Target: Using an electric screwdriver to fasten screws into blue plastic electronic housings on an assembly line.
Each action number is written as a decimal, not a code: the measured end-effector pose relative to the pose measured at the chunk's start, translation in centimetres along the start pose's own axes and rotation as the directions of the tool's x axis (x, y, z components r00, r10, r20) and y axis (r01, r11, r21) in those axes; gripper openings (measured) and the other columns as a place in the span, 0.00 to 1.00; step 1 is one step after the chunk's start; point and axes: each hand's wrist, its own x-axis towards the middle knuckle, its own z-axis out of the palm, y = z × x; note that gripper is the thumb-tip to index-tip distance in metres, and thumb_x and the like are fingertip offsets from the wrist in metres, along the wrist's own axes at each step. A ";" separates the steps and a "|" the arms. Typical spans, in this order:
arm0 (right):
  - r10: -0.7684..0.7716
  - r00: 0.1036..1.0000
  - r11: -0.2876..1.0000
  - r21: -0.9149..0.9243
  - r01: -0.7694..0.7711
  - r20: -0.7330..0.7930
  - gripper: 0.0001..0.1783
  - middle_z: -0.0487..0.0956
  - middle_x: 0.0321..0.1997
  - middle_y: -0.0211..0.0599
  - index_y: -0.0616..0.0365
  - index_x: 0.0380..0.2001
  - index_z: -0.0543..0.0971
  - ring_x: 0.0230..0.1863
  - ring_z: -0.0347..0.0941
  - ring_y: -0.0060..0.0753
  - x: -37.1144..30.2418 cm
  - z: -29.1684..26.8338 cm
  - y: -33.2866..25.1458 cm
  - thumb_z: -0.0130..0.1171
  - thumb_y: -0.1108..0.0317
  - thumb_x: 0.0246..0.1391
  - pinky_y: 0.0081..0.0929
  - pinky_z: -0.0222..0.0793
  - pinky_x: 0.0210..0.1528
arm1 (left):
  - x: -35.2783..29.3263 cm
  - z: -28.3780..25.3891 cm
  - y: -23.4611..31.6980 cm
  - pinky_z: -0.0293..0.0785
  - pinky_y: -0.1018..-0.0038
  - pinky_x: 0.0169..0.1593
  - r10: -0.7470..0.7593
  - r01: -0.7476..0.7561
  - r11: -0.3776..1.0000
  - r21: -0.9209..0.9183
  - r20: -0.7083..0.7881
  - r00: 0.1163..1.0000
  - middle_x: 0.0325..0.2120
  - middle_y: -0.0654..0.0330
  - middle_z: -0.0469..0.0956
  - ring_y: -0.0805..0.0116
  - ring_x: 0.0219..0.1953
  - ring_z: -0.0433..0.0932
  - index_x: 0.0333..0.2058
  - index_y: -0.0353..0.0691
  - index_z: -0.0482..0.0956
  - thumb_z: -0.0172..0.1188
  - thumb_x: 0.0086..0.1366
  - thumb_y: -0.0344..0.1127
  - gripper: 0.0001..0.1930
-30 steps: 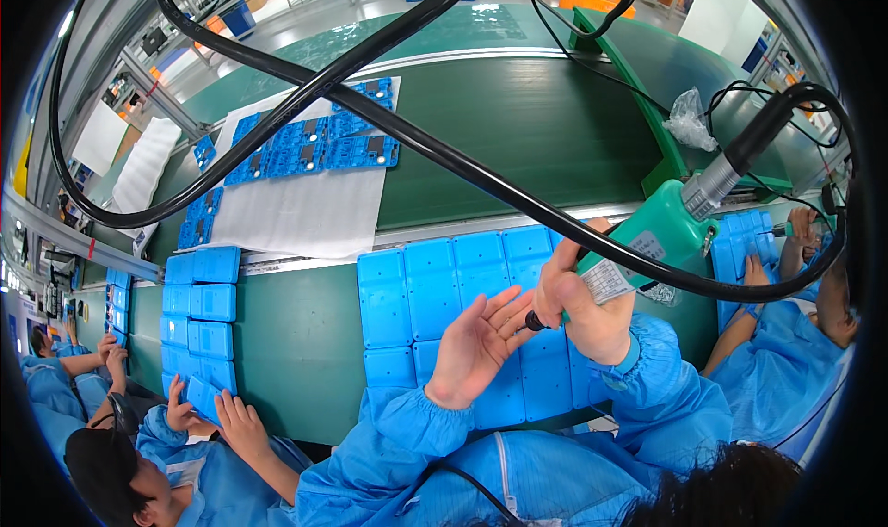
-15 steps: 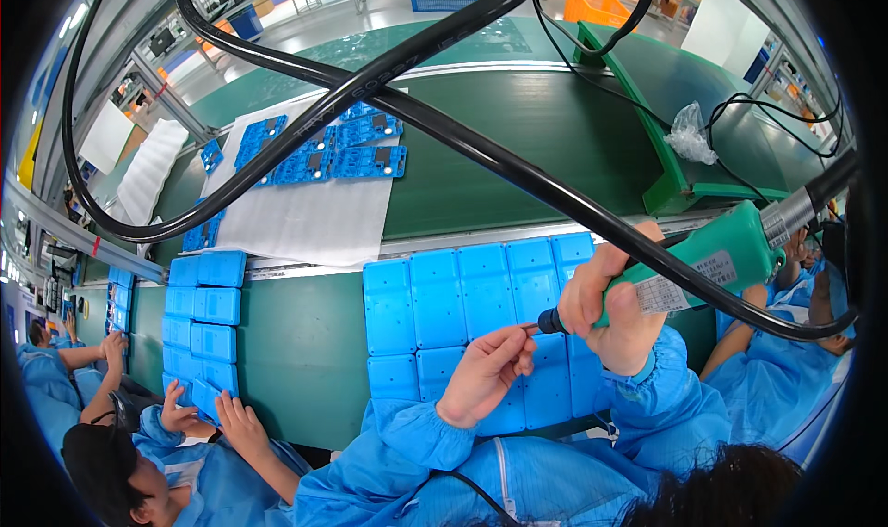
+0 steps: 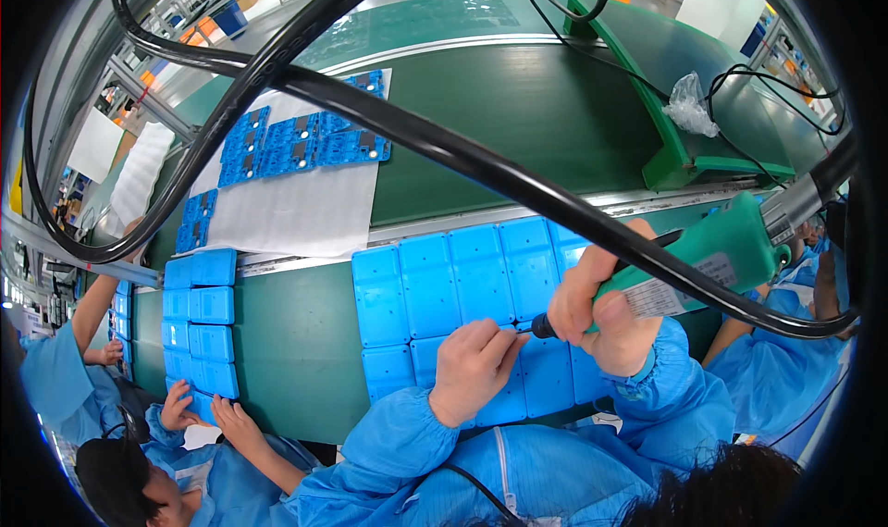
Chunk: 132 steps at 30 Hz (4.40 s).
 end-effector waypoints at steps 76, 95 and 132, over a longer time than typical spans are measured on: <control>-0.008 0.983 0.969 -0.243 -0.038 -0.186 0.14 0.69 0.20 0.27 0.60 0.26 0.71 0.21 0.64 0.18 2.1 -1.1 7.8 0.66 0.75 0.36 0.16 0.59 0.23 | 1.1 5.6 -0.3 0.64 0.57 0.53 0.183 -0.189 0.982 -0.006 0.294 0.938 0.36 0.47 0.69 0.51 0.49 0.67 0.37 0.27 0.70 0.51 0.51 0.28 0.14; 0.140 0.977 0.985 -0.079 -0.154 -0.160 0.16 0.69 0.21 0.29 0.60 0.36 0.67 0.21 0.67 0.17 2.3 -2.0 8.8 0.60 0.79 0.42 0.15 0.63 0.21 | 1.7 4.7 0.0 0.68 0.58 0.50 0.089 -0.102 0.995 0.019 0.364 0.927 0.37 0.45 0.69 0.52 0.45 0.70 0.34 0.27 0.72 0.52 0.49 0.25 0.12; 0.022 0.982 0.990 -0.130 -0.047 -0.186 0.16 0.65 0.14 0.32 0.61 0.36 0.61 0.13 0.60 0.21 2.8 -0.4 6.1 0.54 0.64 0.53 0.18 0.56 0.14 | -0.7 -1.5 -0.3 0.64 0.66 0.47 -0.179 0.129 0.956 0.264 0.175 0.968 0.39 0.57 0.71 0.60 0.42 0.68 0.44 0.38 0.71 0.53 0.58 0.40 0.17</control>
